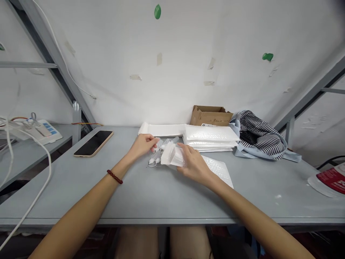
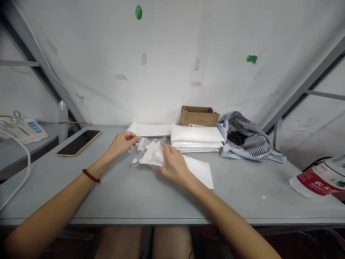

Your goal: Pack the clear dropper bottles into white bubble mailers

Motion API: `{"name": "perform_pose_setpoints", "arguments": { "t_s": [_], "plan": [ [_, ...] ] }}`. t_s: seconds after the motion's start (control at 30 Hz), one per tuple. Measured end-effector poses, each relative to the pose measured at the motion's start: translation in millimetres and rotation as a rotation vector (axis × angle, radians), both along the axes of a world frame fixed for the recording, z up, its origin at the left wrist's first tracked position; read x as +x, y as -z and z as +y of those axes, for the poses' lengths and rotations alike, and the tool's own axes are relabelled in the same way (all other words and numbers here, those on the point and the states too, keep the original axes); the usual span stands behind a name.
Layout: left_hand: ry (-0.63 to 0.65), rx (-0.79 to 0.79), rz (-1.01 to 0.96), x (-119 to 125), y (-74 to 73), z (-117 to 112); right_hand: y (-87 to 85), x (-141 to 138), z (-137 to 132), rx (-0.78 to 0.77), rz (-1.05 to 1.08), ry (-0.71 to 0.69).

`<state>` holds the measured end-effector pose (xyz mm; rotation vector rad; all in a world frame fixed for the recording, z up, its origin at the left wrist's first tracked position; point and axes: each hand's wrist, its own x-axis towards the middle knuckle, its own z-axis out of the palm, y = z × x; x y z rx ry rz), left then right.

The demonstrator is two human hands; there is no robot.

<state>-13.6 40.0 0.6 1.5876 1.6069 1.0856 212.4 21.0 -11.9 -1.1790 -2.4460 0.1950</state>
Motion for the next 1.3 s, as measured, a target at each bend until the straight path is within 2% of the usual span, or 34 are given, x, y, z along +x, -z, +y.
{"name": "perform_pose_setpoints", "arguments": {
  "t_s": [0.07,0.1,0.2,0.27,0.37,0.47,0.6,0.7,0.8,0.87,0.97,1.1,1.3],
  "plan": [
    [-0.134,0.186,0.150,-11,4.3,7,0.4,1,1,-0.001,0.026,0.007],
    [-0.127,0.223,0.222,-15,7.3,10,0.6,1,1,-0.003,0.032,0.008],
    [0.002,0.212,0.337,-18,17.6,15,1.6,1,2,-0.008,0.039,0.008],
    [0.037,0.203,0.366,-15,23.8,16,2.3,1,2,-0.007,0.045,0.001],
    [-0.017,0.210,0.374,-9,28.9,17,3.1,1,2,-0.004,0.037,-0.009],
    [-0.065,0.202,0.354,-9,28.0,18,3.2,1,1,-0.014,0.017,-0.010],
    [-0.128,0.196,0.202,-10,17.1,15,2.4,1,0,-0.044,0.036,-0.006],
    [-0.182,0.219,-0.146,-8,2.4,7,0.4,2,1,-0.087,0.081,-0.004],
    [-0.132,0.222,-0.479,-4,-12.2,-2,-3.1,2,1,-0.189,0.145,0.018],
    [-0.080,0.191,-0.565,-1,-18.3,-7,-5.6,2,1,-0.241,0.182,0.037],
    [-0.005,0.109,-0.552,7,-20.3,-14,-8.1,2,1,-0.271,0.223,0.066],
    [0.084,0.022,-0.466,18,-15.0,-17,-8.1,2,1,-0.276,0.269,0.108],
    [0.181,0.082,-0.283,26,-9.3,-21,-6.2,1,2,-0.195,0.265,0.136]
  ]
}}
